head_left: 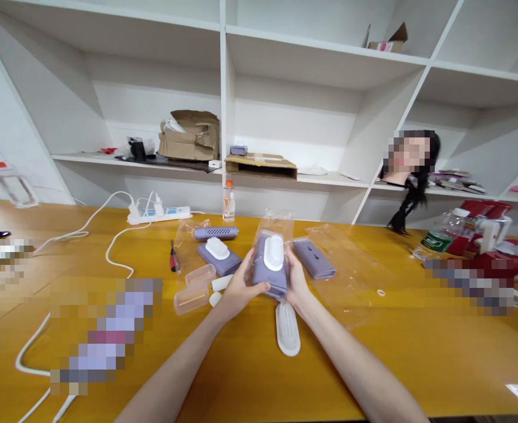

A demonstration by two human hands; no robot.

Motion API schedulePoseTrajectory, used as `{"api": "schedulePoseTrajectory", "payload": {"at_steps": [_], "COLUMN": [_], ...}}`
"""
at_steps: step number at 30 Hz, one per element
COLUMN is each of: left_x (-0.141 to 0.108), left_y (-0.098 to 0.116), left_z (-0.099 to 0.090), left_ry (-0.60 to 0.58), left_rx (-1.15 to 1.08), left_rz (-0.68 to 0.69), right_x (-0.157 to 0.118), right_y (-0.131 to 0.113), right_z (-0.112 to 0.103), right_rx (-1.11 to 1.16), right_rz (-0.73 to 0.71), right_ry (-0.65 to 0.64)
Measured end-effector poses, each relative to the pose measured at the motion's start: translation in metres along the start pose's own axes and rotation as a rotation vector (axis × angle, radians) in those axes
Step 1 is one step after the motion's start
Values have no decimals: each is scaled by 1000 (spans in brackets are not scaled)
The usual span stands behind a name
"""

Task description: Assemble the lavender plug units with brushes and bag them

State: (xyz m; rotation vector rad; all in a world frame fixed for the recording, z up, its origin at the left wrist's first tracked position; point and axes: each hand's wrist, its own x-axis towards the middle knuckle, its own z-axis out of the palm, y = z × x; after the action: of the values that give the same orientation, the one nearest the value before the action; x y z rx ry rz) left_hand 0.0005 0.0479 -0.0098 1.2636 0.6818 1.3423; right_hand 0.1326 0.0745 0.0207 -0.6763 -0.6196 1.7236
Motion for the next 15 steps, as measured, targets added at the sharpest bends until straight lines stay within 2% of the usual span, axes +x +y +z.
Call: {"api": "schedulePoseTrajectory", "payload": {"at_steps": [4, 9, 12, 15], "left_x": [3, 2, 3, 6], "left_y": [-7, -10, -6, -5], "left_z": [1, 2, 1, -4], "left_ry": [116, 309, 289, 206], "left_rx": [26, 123, 168, 148], "left_rz": [93, 168, 220, 190], "right_x": [-3, -13, -17, -19], "right_y": [3, 9, 17, 21], "right_z": [2, 4, 5, 5], "right_rx": [10, -100, -172, -248], "right_rz": [-42, 99, 163, 190], "right_ry": [1, -59, -92, -81]}}
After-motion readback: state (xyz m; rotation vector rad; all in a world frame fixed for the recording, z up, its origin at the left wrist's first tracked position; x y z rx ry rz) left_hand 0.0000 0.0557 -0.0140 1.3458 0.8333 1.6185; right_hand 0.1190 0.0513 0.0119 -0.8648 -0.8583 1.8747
